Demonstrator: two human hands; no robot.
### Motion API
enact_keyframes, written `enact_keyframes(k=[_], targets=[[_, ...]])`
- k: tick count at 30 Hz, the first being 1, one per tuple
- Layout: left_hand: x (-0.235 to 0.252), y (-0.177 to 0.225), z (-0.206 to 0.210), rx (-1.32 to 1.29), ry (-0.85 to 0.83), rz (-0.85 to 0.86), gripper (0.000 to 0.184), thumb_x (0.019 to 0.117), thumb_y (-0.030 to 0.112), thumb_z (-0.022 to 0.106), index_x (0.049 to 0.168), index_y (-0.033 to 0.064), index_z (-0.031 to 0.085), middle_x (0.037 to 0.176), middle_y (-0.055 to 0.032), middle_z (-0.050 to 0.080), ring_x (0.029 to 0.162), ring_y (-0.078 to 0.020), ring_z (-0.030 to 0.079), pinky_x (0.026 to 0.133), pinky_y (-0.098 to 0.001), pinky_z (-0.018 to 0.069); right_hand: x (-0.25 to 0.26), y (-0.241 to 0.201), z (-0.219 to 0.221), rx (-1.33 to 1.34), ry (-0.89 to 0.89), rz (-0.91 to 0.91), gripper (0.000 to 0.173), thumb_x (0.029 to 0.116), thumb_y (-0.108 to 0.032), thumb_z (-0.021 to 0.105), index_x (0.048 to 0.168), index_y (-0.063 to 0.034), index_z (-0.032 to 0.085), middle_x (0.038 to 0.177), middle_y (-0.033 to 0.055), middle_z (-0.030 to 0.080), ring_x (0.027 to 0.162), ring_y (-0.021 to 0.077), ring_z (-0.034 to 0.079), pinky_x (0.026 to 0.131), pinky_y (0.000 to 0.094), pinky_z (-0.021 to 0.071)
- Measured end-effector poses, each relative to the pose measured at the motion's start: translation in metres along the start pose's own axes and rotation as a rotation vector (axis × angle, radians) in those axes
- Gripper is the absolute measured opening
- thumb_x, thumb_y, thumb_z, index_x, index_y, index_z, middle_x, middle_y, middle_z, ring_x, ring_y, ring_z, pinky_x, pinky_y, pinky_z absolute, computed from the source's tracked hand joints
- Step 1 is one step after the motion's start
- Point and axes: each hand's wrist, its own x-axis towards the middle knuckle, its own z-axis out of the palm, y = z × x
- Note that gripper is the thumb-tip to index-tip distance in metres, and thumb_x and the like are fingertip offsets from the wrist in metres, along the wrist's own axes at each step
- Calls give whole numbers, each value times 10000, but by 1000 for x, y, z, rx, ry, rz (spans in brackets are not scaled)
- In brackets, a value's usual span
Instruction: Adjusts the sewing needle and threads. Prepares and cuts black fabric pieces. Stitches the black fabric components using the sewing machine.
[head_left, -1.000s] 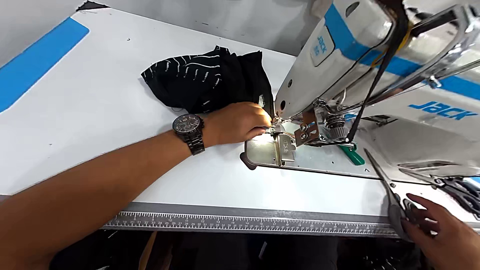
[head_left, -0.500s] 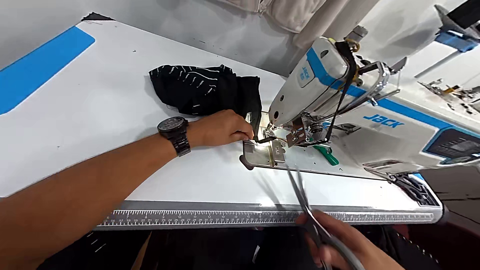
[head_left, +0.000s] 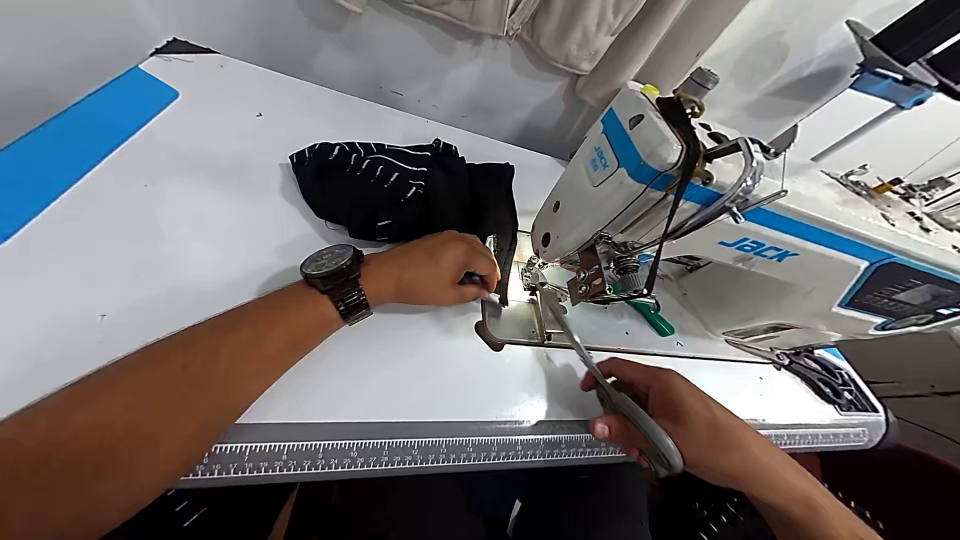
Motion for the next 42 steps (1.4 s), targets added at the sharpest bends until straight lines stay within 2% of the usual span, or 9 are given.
enact_keyframes(k=[3, 6, 9, 18, 22, 27, 33, 37, 42], targets=[[-1, 4, 3, 239, -10, 28, 308, 901, 383, 731, 1038, 108, 727, 1065, -56, 702, 1059, -228, 661, 918, -408, 549, -38, 36, -7, -132, 194, -30, 677, 769, -549, 834, 1269, -132, 647, 848, -27, 744, 685, 119, 713, 603, 331, 618], [0, 8, 2, 349, -27, 78, 197, 968, 238, 613, 980, 98, 753, 1027, -59, 711, 1008, -239, 681, 859, -419, 564, -75, 73, -27, -265, 402, 78, 618, 856, -273, 809, 1393, -83, 569, 1022, 65, 772, 845, 246, 757, 750, 501, 631], [-2, -1, -8, 97, 32, 7, 206, 973, 186, 596, 979, 93, 780, 1006, -16, 760, 984, -112, 709, 902, -324, 580, -91, 114, -49, -472, 675, 134, 601, 860, -48, 720, 1431, -78, 536, 896, 203, 722, 746, 418, 697, 663, 685, 536], [-3, -8, -29, -318, -40, -307, 152, 993, 115, 614, 996, 71, 759, 932, 41, 734, 849, 23, 650, 791, -184, 536, -79, 144, -75, -583, 824, 223, 251, 918, -20, 730, 1168, -28, 731, 982, 273, 718, 887, 510, 686, 765, 776, 485], [-3, -10, -38, -151, 2, -380, 370, 1058, 300, 505, 948, 83, 784, 906, 9, 758, 849, -72, 705, 835, -340, 592, -47, 91, -28, -521, 917, -89, 179, 987, -145, 644, 1098, -39, 738, 962, 160, 730, 814, 347, 717, 692, 609, 578], [-7, -13, -30, 453, 30, -385, 457, 1031, 390, 535, 711, 76, 626, 662, -83, 612, 642, -274, 635, 576, -532, 491, 46, 25, 19, -248, 673, -309, 238, 985, -323, 680, 1093, -117, 733, 833, 9, 690, 707, 164, 659, 650, 434, 580], [-6, 1, -22, 525, -15, -112, 393, 1018, 322, 550, 726, 76, 644, 709, -63, 616, 673, -237, 646, 609, -444, 519, 108, -12, 26, 160, 708, -372, 222, 859, -120, 817, 1054, -65, 726, 920, 50, 713, 780, 124, 661, 729, 353, 568], [-8, -1, -20, 499, -41, -28, 375, 1017, 309, 558, 735, 76, 643, 708, -57, 600, 675, -227, 639, 609, -420, 510, 104, -10, 36, 12, 841, -305, 249, 872, -263, 832, 997, -76, 727, 853, 49, 658, 652, 140, 568, 591, 356, 486], [-4, 5, -13, 468, -41, 17, 348, 1012, 303, 556, 759, 91, 666, 729, -40, 602, 701, -202, 644, 639, -399, 538, 104, -22, 38, 115, 829, -288, 329, 850, -278, 841, 1082, -69, 739, 1051, 98, 675, 883, 172, 653, 786, 399, 562]])
